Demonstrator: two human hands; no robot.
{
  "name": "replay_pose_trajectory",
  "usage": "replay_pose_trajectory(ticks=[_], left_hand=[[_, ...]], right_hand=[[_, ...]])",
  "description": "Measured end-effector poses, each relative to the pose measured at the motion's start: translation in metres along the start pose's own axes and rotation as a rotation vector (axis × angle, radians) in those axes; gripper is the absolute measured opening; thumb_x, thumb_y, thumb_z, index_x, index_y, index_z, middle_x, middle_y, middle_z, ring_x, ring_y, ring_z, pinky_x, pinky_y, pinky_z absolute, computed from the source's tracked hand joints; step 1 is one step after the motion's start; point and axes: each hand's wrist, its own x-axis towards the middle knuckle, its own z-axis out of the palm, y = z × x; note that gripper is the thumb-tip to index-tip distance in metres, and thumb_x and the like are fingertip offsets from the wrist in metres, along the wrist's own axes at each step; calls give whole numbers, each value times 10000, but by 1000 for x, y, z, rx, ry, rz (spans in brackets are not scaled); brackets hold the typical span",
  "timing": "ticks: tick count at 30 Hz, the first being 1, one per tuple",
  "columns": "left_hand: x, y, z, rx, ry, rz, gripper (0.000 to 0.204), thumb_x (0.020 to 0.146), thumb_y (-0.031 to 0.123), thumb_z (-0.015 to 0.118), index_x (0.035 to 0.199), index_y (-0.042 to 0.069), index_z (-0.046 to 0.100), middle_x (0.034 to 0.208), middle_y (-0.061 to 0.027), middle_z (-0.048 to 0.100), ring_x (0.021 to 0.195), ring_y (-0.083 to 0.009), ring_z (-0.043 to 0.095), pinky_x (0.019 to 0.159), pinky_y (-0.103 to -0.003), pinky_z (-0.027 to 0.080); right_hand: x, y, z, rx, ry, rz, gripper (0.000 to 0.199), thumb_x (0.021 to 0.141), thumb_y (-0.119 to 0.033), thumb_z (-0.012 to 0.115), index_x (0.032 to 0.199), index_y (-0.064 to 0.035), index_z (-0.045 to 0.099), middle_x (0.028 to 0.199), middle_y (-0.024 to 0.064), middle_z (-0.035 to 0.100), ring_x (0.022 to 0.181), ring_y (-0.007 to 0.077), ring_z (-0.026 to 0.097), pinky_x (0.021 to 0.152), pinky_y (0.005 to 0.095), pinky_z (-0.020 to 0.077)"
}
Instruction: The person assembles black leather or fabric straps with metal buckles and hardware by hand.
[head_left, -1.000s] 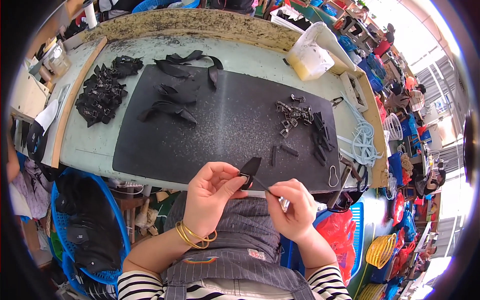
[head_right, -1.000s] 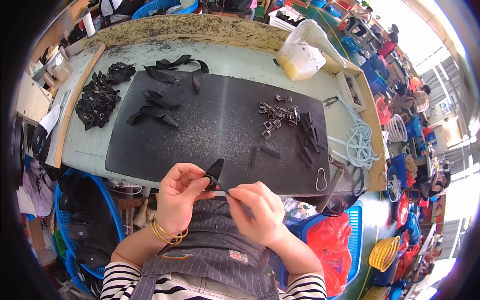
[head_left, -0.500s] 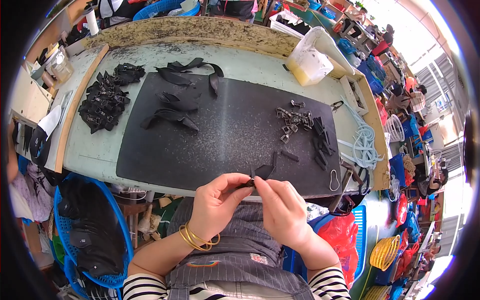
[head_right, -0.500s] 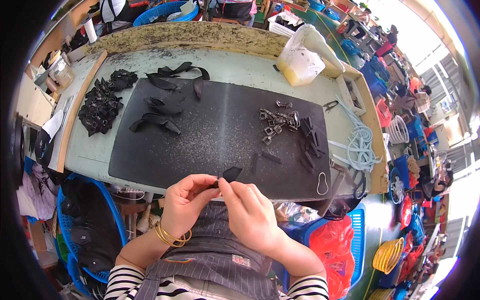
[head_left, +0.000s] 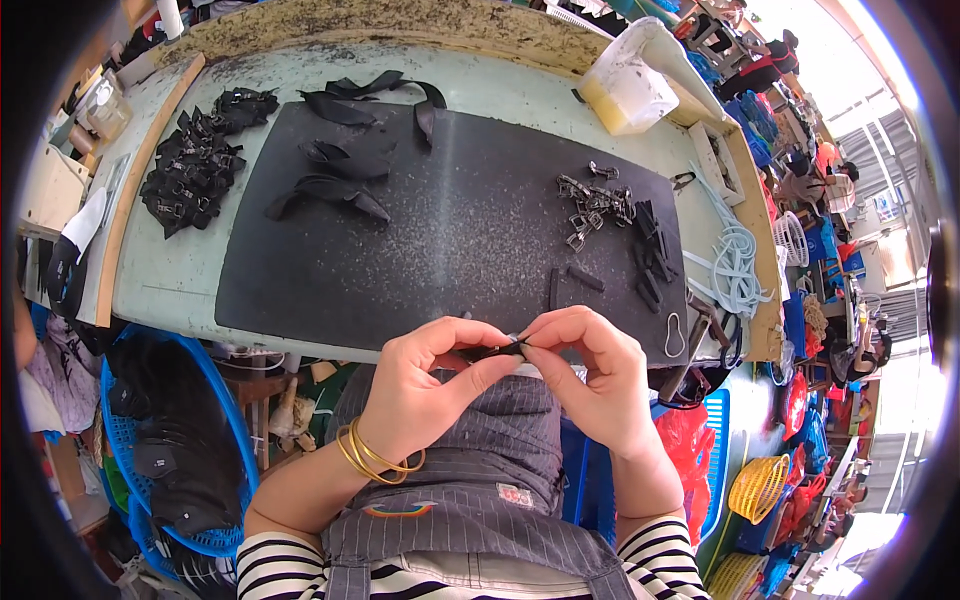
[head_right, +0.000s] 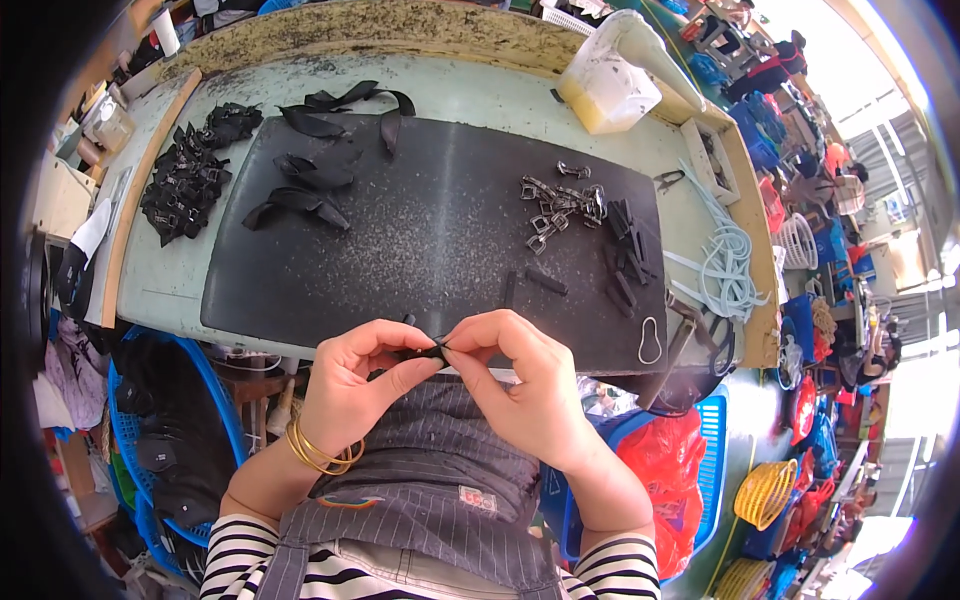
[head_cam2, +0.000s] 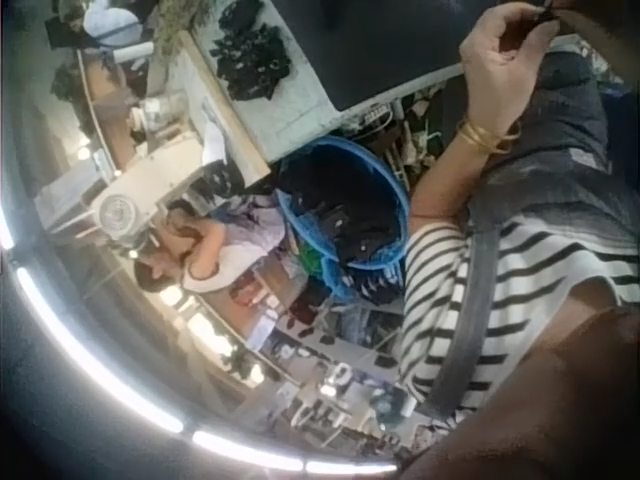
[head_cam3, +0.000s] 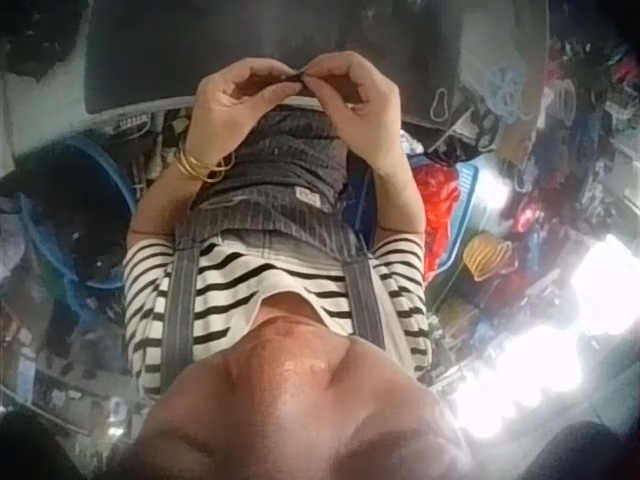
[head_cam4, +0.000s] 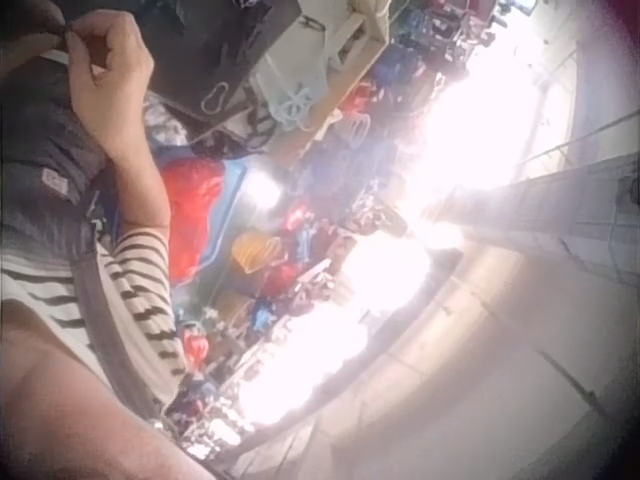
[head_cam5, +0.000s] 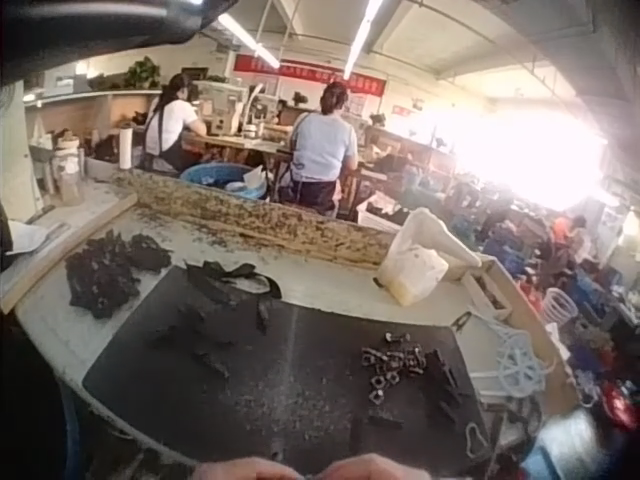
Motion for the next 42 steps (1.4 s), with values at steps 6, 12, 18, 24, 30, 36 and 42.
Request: replay_pose_trajectory(ticks=[6,12,18,24,30,36,42], left_hand=[[4,3,-8,22,-114,-54,147,805,68,677,941,23,645,875,-40,651,771,-77,601,674,-199,478],[2,8,-9,-36,-125,-117,134,816,55,665,939,8,641,908,-43,640,794,-67,592,674,-192,486],[0,8,-11,-77,-163,-73,128,809,43,667,928,1,647,987,-81,633,823,-86,594,700,-202,500],[5,5,-8,24,-165,-67,129,796,70,690,906,17,649,950,-55,637,761,-62,577,611,-177,457],[14,0,-4,-129,-186,-147,127,796,69,690,898,35,621,861,22,597,714,-17,510,575,-161,398],[18,14,7,241,-192,-3,115,743,-1,650,835,7,582,808,-58,591,740,-109,573,611,-238,447],[10,-9,11,60,-43,98,139,760,24,682,874,9,604,820,-40,625,732,-100,578,668,-240,463]], right_hand=[[-2,2,-1,122,-53,112,88,801,43,628,873,19,583,867,67,633,751,121,621,669,242,500],[-1,-1,-10,407,-120,540,137,884,-58,584,982,35,567,866,47,613,755,85,596,672,215,491],[-1,2,-12,499,-63,487,135,881,-25,567,995,45,553,870,55,608,746,95,603,662,227,509],[-2,0,-14,478,-91,432,130,875,10,556,1002,39,545,883,53,602,767,95,598,684,233,512],[-4,2,-12,275,-146,275,110,859,49,546,966,23,547,893,61,600,793,104,593,667,241,501],[-7,-1,0,-96,-95,-97,166,764,99,607,896,14,554,846,138,580,745,252,609,632,297,493],[-16,0,-9,-69,11,-108,202,765,99,610,953,38,572,841,148,608,701,227,621,630,293,499]])
